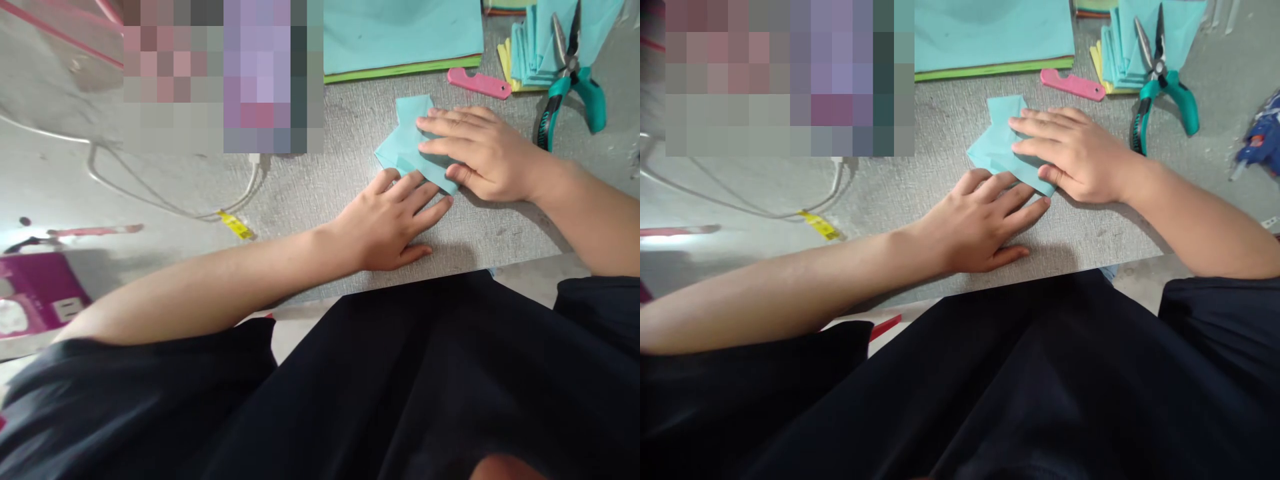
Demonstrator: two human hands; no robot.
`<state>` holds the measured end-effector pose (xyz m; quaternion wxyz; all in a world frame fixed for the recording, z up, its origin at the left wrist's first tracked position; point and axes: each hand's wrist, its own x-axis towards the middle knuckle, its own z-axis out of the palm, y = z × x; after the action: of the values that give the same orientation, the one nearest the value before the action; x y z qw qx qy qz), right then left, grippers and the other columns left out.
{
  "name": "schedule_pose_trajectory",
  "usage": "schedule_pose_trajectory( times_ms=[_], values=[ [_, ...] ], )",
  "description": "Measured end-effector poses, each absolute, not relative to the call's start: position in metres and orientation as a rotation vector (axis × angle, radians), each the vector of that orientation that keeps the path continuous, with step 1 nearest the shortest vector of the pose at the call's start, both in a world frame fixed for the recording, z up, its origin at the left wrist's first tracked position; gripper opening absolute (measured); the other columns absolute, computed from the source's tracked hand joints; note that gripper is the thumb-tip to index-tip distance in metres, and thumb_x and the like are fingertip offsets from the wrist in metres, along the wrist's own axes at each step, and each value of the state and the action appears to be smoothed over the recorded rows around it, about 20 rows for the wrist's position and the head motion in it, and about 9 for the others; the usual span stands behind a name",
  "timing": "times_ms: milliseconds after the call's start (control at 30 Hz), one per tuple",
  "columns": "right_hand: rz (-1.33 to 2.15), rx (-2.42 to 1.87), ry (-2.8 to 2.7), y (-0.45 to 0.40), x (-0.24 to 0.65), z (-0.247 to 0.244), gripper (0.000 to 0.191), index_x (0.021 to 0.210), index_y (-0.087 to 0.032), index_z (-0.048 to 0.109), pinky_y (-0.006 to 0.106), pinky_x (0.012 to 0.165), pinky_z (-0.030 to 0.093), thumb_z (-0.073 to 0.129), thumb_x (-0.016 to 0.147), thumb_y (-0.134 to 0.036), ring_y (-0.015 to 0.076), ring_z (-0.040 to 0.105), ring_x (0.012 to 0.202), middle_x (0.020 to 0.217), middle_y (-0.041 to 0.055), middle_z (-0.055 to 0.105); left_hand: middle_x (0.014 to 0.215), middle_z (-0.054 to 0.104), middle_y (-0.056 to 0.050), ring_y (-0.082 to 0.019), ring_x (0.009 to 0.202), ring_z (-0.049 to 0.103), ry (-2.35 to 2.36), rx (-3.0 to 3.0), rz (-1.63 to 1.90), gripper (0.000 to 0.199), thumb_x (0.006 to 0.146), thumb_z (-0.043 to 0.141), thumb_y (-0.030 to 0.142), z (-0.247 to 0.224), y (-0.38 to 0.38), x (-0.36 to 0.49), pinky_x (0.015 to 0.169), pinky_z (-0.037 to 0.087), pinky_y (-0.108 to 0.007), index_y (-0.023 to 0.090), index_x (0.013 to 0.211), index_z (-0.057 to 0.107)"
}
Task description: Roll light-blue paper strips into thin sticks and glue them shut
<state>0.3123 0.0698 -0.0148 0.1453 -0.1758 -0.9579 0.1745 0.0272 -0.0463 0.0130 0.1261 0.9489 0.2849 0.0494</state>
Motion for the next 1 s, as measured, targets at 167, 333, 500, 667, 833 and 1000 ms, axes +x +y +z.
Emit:
schedule_pose_trajectory(
  times_ms=[167,333,500,667,833,1000],
  values=[
    [0.604,-0.663,-2.698,0.068,0.315,-0.011,0.054,0.168,-0.041,0.067,0.064,0.141,0.046,0.052,0.117,-0.037,0.0346,0.058,0.169,0.182,-0.0017,0.058,0.174,0.062,-0.025,-0.046,0.163,0.056,0.809,2.739,0.228,0.073,0.108,0.069,0.041,0.009,-0.051,0.031,0.134,0.046,-0.068,0.013,0.174,0.052],
    [0.608,-0.522,-2.703,0.073,0.318,-0.016,0.057,0.176,-0.040,0.059,0.050,0.143,0.043,0.051,0.119,-0.035,0.0295,0.055,0.171,0.184,-0.0003,0.055,0.178,0.058,-0.027,-0.047,0.169,0.054,0.939,2.709,0.300,0.068,0.110,0.068,0.038,0.004,-0.067,0.034,0.137,0.047,-0.069,0.012,0.172,0.054],
    [0.370,-0.637,-2.685,0.058,0.304,-0.001,0.046,0.143,-0.029,0.076,0.059,0.119,0.059,0.057,0.117,-0.062,0.0366,0.075,0.142,0.158,0.0121,0.078,0.173,0.064,-0.028,-0.049,0.164,0.060,0.949,2.719,0.351,0.068,0.109,0.070,0.038,0.001,-0.069,0.034,0.133,0.053,-0.071,0.012,0.170,0.058],
    [0.367,-0.905,-2.692,0.033,0.280,0.017,0.027,0.112,-0.028,0.068,0.059,0.097,0.058,0.073,0.102,-0.053,0.0358,0.075,0.105,0.114,0.0109,0.078,0.165,0.070,-0.027,-0.047,0.160,0.064,0.919,2.737,0.371,0.062,0.111,0.067,0.041,0.000,-0.065,0.034,0.131,0.056,-0.069,0.011,0.165,0.062],
    [0.375,-0.925,-2.766,0.026,0.274,0.021,0.014,0.104,-0.029,0.059,0.054,0.096,0.056,0.067,0.104,-0.041,0.0310,0.072,0.097,0.107,0.0078,0.079,0.162,0.071,-0.028,-0.048,0.159,0.065,0.895,2.733,0.370,0.059,0.113,0.064,0.042,0.002,-0.063,0.033,0.132,0.055,-0.071,0.007,0.160,0.065],
    [0.279,-0.974,-2.701,0.029,0.266,0.019,0.016,0.096,-0.029,0.053,0.048,0.087,0.054,0.066,0.101,-0.038,0.0261,0.068,0.082,0.098,0.0038,0.078,0.164,0.071,-0.027,-0.048,0.159,0.065,0.881,2.708,0.356,0.059,0.111,0.065,0.041,0.004,-0.062,0.034,0.131,0.055,-0.071,0.010,0.162,0.066]
  ],
)
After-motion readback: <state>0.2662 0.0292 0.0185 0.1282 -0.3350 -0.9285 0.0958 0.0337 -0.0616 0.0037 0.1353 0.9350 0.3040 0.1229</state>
